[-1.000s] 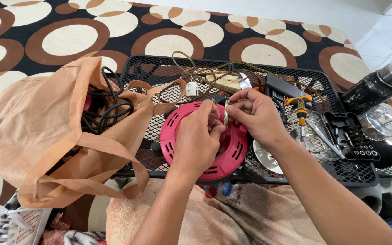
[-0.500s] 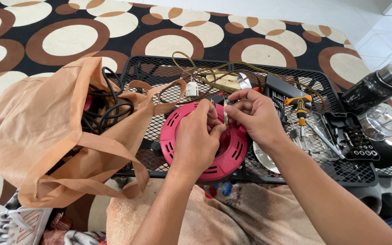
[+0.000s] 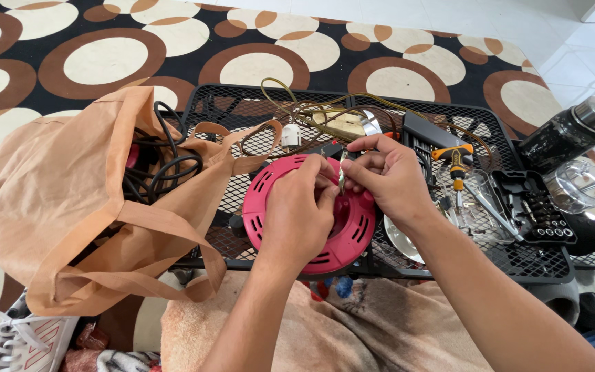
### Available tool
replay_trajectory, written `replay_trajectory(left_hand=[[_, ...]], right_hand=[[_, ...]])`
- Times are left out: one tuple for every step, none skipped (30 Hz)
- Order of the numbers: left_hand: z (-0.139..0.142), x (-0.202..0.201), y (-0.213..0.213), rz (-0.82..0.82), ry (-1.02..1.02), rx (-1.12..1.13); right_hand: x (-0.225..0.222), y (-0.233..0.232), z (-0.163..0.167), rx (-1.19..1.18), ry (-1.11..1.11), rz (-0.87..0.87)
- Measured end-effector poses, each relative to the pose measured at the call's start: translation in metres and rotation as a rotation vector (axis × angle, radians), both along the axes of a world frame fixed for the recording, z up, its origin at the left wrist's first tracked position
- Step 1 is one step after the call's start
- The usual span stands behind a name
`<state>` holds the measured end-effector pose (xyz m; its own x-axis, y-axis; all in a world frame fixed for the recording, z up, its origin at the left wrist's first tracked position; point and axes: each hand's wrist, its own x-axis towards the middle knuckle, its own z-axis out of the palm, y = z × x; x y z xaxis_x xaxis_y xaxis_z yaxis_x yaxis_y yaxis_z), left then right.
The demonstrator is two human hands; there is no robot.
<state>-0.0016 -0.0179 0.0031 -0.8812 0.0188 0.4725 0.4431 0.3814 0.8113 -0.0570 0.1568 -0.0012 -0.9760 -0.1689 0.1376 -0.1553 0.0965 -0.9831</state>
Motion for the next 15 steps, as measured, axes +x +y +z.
replay_trajectory(left_hand=[[0.0001,0.0002,-0.0002,0.000,-0.008,-0.014],[0.0001,0.0004,-0.0004,0.001,-0.015,-0.028],[0.0001,0.0005,-0.0006,0.001,-0.023,-0.042],[0.0000,0.0005,-0.0007,0.001,-0.009,-0.042],[-0.0001,0.0005,-0.0008,0.001,0.004,-0.042],[-0.0003,0.0006,-0.0009,0.001,0.017,-0.042],[-0.0006,0.0007,-0.0009,0.000,0.019,-0.036],[-0.0009,0.0008,-0.0009,-0.001,0.020,-0.031],[-0.0012,0.0009,-0.0009,-0.001,0.022,-0.026],[-0.0015,0.0009,-0.0008,0.000,0.019,-0.024],[-0.0016,0.0008,-0.0006,0.001,0.017,-0.023],[-0.0018,0.0008,-0.0003,0.003,0.014,-0.021],[-0.0020,0.0007,-0.0001,0.005,0.010,-0.024],[-0.0021,0.0007,0.0002,0.007,0.005,-0.027],[-0.0022,0.0006,0.0004,0.009,0.001,-0.030]], right_hand=[[0.0004,0.0000,0.0004,-0.004,0.001,0.002],[0.0008,0.0000,0.0007,-0.008,0.001,0.004],[0.0012,-0.0001,0.0011,-0.013,0.002,0.006],[0.0013,-0.0003,0.0014,-0.010,0.003,0.005],[0.0014,-0.0006,0.0016,-0.007,0.004,0.004],[0.0015,-0.0008,0.0019,-0.004,0.005,0.003],[0.0016,-0.0009,0.0021,-0.006,0.005,0.004],[0.0017,-0.0010,0.0024,-0.008,0.006,0.005],[0.0019,-0.0011,0.0026,-0.010,0.006,0.006],[0.0020,-0.0011,0.0028,-0.008,0.007,0.005],[0.0022,-0.0012,0.0031,-0.006,0.008,0.005],[0.0024,-0.0012,0.0033,-0.004,0.009,0.004],[0.0026,-0.0012,0.0035,-0.001,0.006,0.002],[0.0028,-0.0012,0.0037,0.003,0.002,-0.001],[0.0030,-0.0013,0.0039,0.006,-0.001,-0.004]])
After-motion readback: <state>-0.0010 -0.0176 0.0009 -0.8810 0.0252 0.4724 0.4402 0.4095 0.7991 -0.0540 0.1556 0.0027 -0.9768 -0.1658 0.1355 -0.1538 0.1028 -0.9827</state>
